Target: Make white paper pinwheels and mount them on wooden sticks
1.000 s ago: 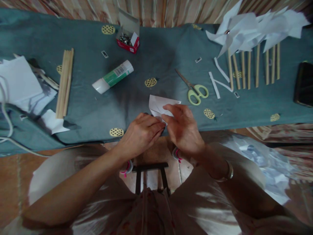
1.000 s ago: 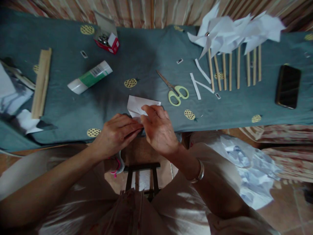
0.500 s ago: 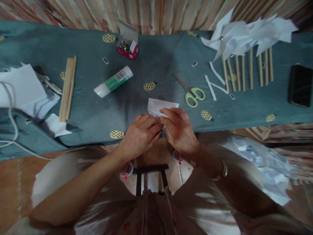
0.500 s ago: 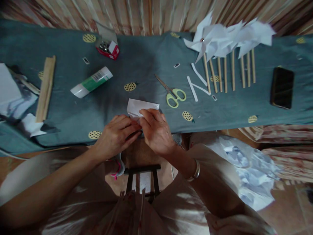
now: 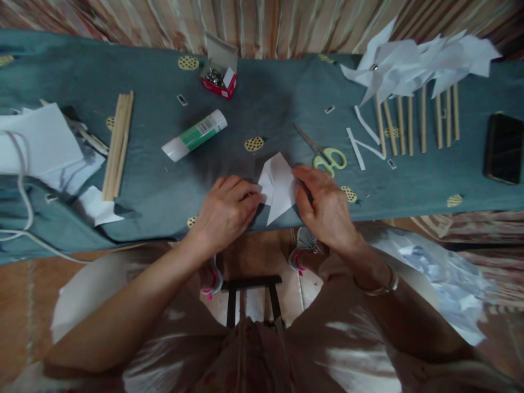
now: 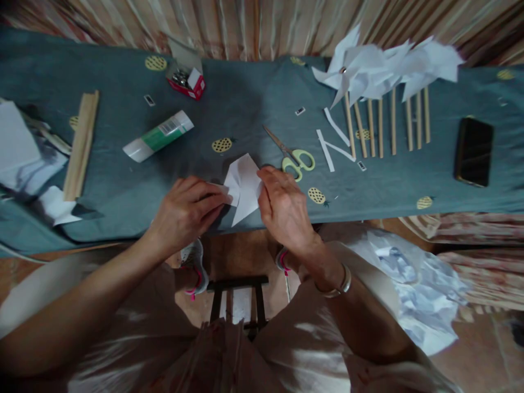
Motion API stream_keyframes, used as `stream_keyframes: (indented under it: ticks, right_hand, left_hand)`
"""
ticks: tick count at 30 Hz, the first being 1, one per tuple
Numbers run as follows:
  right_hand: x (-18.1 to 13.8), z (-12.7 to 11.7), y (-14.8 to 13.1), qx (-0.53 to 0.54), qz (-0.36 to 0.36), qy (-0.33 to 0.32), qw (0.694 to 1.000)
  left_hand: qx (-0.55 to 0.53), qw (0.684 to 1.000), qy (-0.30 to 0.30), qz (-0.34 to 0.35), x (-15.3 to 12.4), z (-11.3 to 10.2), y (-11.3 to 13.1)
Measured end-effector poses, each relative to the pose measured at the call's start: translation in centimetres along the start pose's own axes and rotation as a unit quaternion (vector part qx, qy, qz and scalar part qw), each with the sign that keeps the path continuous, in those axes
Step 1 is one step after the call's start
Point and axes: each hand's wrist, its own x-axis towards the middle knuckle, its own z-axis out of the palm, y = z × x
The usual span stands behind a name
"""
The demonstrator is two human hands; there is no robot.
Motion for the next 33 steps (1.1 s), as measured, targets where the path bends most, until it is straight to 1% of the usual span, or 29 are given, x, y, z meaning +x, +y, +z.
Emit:
stream_keyframes:
  ticks: [3, 7, 10, 14, 17, 19, 21, 23, 29, 33]
  right_hand:
    - [0.0, -0.3, -0.6, 0.012, 0.016, -0.012, 1.000]
    - [-0.1, -0.6, -1.0, 0.022, 0.022, -0.018, 0.999]
    - [-0.2, -0.7, -1.0, 0.028, 0.015, -0.018, 0.999]
    - [-0.2, -0.6, -1.0, 0.024, 0.013, -0.019, 0.999]
    - [-0.3, -0.6, -1.1, 0.024, 0.011, -0.023, 0.999]
    - [-0.3, -0.5, -1.2, 0.026, 0.010, -0.022, 0.999]
    - [-0.3, -0.5, -1.2, 0.028, 0.014, -0.021, 0.999]
    - [-0.2, -0.5, -1.2, 0.034, 0.020, -0.021, 0.999]
    - [-0.2, -0.5, -1.2, 0.036, 0.025, -0.023, 0.999]
    - [-0.2, -0.9, -0.8, 0.039, 0.028, -0.027, 0.998]
  left_hand:
    - [0.016, 1.000, 0.017, 0.001, 0.2, -0.3, -1.0]
    - [0.044, 0.999, 0.022, 0.005, 0.4, -0.6, -1.7]
    - [0.040, 0.998, 0.045, 0.014, 0.4, -0.6, -1.4]
    - [0.008, 0.996, 0.078, 0.043, 0.5, -0.4, -0.3]
    - [-0.005, 0.997, 0.053, 0.059, 0.5, -0.1, 0.5]
    - [0.004, 0.998, 0.023, 0.059, 0.6, 0.1, 0.8]
    - [0.019, 0.998, 0.006, 0.054, 0.8, 0.2, 1.1]
    - [0.034, 0.998, 0.005, 0.055, 1.0, 0.3, 1.3]
    - [0.060, 0.994, 0.040, 0.083, 1.6, 0.4, 2.0]
    - [0.077, 0.993, 0.026, 0.084, 1.5, 0.3, 2.2]
